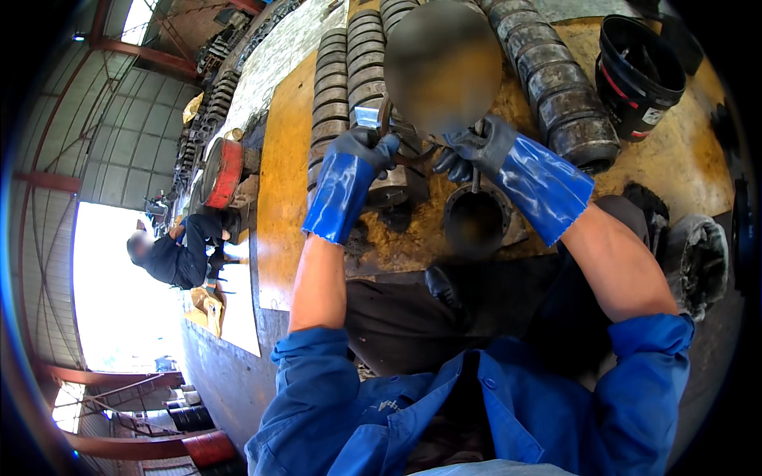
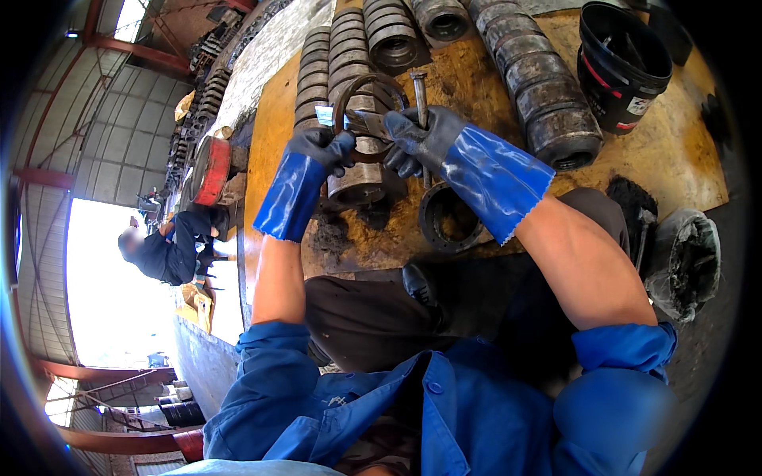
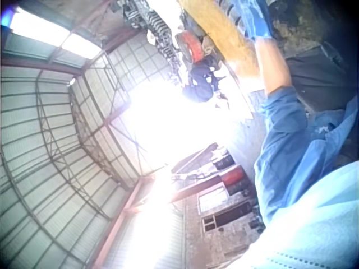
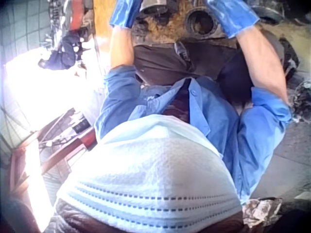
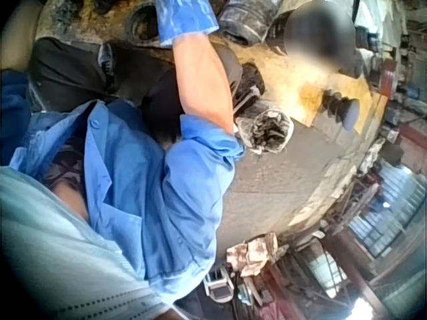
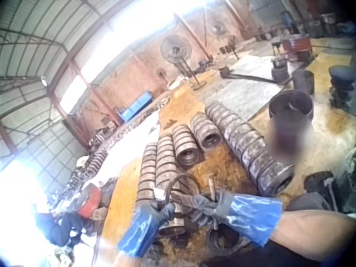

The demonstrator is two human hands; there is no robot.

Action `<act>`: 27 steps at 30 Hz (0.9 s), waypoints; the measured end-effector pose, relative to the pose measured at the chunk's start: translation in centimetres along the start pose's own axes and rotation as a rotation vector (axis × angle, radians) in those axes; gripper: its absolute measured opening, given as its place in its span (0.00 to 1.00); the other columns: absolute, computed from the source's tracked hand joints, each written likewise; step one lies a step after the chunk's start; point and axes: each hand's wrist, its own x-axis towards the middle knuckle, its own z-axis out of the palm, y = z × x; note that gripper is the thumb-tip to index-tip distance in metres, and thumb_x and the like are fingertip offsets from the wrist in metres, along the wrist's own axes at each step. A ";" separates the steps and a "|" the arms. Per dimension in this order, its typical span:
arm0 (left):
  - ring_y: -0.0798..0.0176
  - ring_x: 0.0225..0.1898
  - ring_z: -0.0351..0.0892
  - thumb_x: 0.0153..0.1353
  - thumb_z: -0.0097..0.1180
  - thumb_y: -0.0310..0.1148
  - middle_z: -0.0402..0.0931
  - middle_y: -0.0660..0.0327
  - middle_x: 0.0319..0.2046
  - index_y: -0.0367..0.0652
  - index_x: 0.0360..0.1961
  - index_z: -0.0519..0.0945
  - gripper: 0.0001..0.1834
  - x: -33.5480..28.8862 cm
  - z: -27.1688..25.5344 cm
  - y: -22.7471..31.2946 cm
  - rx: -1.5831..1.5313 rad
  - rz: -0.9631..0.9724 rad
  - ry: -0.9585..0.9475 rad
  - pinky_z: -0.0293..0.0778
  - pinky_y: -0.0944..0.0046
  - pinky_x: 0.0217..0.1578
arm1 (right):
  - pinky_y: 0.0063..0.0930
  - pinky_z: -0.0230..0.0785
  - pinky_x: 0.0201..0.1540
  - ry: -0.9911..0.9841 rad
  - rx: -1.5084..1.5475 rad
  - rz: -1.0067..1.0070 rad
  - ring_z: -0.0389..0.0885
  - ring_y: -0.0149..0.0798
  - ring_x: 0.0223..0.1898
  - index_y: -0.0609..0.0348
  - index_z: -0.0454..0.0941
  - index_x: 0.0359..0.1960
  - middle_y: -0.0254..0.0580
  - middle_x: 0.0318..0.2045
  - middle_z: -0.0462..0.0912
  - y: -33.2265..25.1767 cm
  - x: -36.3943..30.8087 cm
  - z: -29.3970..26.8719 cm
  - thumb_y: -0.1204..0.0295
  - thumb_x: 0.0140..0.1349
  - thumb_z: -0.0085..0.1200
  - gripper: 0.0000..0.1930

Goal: The person uses a hammer and a flat metal tool to pry a seal from a cylindrical component, wipes the surfaces with a cloth, and applies grease to the part.

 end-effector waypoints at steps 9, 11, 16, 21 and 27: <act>0.73 0.17 0.73 0.59 0.59 0.39 0.78 0.62 0.19 0.36 0.32 0.80 0.14 -0.4 2.1 -4.0 -0.398 -0.108 0.051 0.69 0.70 0.19 | 0.19 0.72 0.25 -0.045 -0.060 0.073 0.80 0.29 0.23 0.67 0.75 0.46 0.47 0.26 0.83 0.5 0.1 0.8 0.53 0.64 0.49 0.25; 0.72 0.17 0.73 0.59 0.59 0.39 0.78 0.62 0.20 0.36 0.32 0.80 0.14 0.0 1.9 -5.3 -0.470 -0.091 0.102 0.69 0.71 0.18 | 0.20 0.73 0.24 -0.051 0.019 0.025 0.81 0.31 0.22 0.68 0.74 0.47 0.49 0.27 0.83 2.6 0.8 0.1 0.54 0.65 0.49 0.25; 0.69 0.20 0.76 0.60 0.59 0.36 0.79 0.59 0.23 0.33 0.32 0.80 0.13 0.9 0.1 -6.8 -0.714 -0.003 0.345 0.71 0.72 0.20 | 0.25 0.73 0.18 -0.053 0.176 0.040 0.80 0.37 0.18 0.72 0.70 0.49 0.58 0.34 0.82 2.0 1.2 -2.3 0.50 0.64 0.47 0.30; 0.64 0.24 0.79 0.59 0.59 0.34 0.80 0.56 0.28 0.32 0.36 0.78 0.13 2.6 -1.9 -11.2 -1.092 0.204 0.611 0.77 0.66 0.25 | 0.20 0.67 0.20 0.045 0.621 0.129 0.71 0.29 0.18 0.68 0.68 0.52 0.45 0.26 0.78 -0.8 0.5 0.6 0.49 0.64 0.47 0.30; 0.63 0.26 0.81 0.59 0.60 0.37 0.80 0.56 0.31 0.32 0.39 0.78 0.16 3.6 -2.5 -11.7 -1.132 0.341 0.709 0.79 0.64 0.31 | 0.19 0.66 0.21 -0.013 0.712 0.206 0.69 0.27 0.18 0.68 0.68 0.52 0.44 0.28 0.76 -0.4 0.3 1.5 0.48 0.64 0.46 0.31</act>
